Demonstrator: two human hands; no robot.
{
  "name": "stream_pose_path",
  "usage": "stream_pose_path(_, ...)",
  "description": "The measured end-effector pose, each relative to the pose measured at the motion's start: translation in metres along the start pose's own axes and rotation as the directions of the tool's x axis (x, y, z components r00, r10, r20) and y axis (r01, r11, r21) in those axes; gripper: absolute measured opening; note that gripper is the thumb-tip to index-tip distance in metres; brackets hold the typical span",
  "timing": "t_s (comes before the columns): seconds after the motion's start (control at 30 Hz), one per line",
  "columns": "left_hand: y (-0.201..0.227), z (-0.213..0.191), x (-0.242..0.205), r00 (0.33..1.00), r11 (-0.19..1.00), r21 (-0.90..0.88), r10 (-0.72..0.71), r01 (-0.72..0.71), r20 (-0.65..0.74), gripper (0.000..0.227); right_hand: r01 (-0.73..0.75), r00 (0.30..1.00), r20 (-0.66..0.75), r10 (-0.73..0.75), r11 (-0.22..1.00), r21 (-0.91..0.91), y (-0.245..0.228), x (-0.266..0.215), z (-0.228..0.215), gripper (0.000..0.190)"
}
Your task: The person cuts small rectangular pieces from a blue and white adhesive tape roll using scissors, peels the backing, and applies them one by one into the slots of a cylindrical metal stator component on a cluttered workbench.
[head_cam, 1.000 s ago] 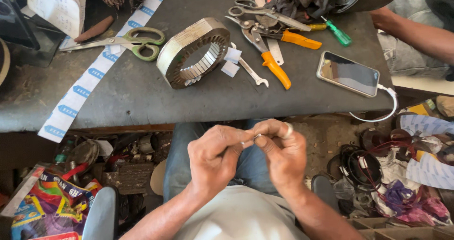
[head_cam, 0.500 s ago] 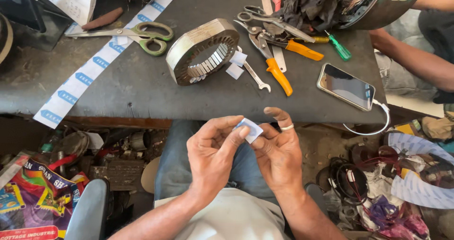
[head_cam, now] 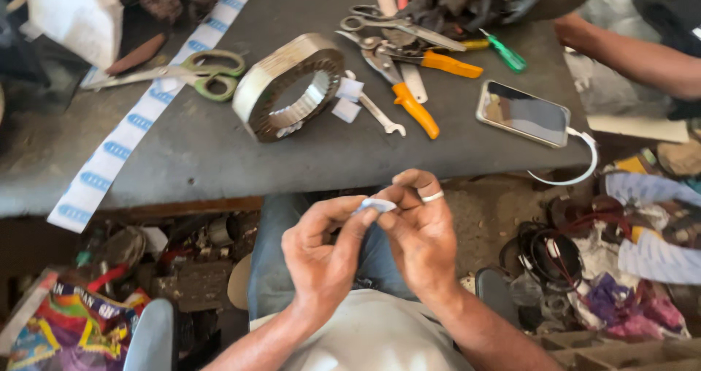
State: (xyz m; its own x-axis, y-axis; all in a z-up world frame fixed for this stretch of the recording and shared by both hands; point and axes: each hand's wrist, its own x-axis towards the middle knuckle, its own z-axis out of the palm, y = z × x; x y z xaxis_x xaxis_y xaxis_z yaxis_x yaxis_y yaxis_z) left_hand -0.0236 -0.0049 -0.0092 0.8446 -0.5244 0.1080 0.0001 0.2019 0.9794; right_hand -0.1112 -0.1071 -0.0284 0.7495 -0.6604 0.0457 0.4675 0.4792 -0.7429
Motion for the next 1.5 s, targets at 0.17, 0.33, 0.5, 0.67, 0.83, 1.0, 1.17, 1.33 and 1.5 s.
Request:
stream_pose_path(0.17, -0.002, -0.004, 0.002, 0.999, 0.997, 0.064, -0.035, 0.036, -0.01, 0.015, 0.038, 0.997, 0.073, -0.034, 0.998, -0.05, 0.001, 0.002, 0.002, 0.043)
stream_pose_path(0.33, -0.006, -0.005, 0.0, 0.999, 0.995, 0.092, -0.031, 0.03, 0.016, 0.015, 0.068, 0.997, 0.052, -0.061, 0.987, -0.149, -0.001, 0.003, 0.001, 0.044)
stream_pose_path(0.5, -0.008, -0.008, 0.002, 0.999, 0.994, 0.105, -0.029, 0.031, -0.021, 0.015, 0.049, 0.999, 0.025, -0.045, 0.979, -0.198, -0.001, 0.006, 0.005, 0.052)
stream_pose_path(0.67, -0.008, -0.012, 0.005, 1.0, 0.979, 0.203, -0.009, 0.013, -0.021, 0.015, 0.059, 0.998, 0.034, -0.052, 0.967, -0.247, 0.0, 0.01, 0.007, 0.049)
stream_pose_path(0.83, -0.009, -0.017, 0.006, 1.0, 0.972, 0.235, 0.021, -0.017, -0.015, 0.014, 0.028, 1.0, 0.015, -0.025, 0.965, -0.261, 0.0, 0.011, 0.005, 0.047)
stream_pose_path(1.0, -0.015, -0.016, 0.006, 0.995, 0.96, 0.261, 0.104, -0.098, -0.006, 0.014, 0.039, 0.999, -0.009, -0.042, 0.971, -0.235, 0.002, 0.018, 0.004, 0.04)
stream_pose_path(1.17, -0.02, -0.014, 0.014, 0.987, 0.984, -0.1, -0.151, 0.146, -0.049, 0.018, -0.135, 0.985, -0.122, 0.12, 0.983, -0.123, 0.0, 0.022, 0.005, 0.058)
stream_pose_path(1.33, -0.024, -0.009, 0.016, 0.99, 0.968, -0.228, -0.126, 0.109, -0.061, 0.018, -0.129, 0.988, -0.11, 0.111, 0.977, -0.171, -0.005, 0.019, 0.012, 0.064)
stream_pose_path(1.5, -0.029, -0.001, 0.012, 0.99, 0.98, -0.188, -0.093, 0.071, -0.109, 0.016, -0.062, 0.99, -0.143, 0.014, 0.941, -0.333, 0.002, 0.017, 0.009, 0.068)
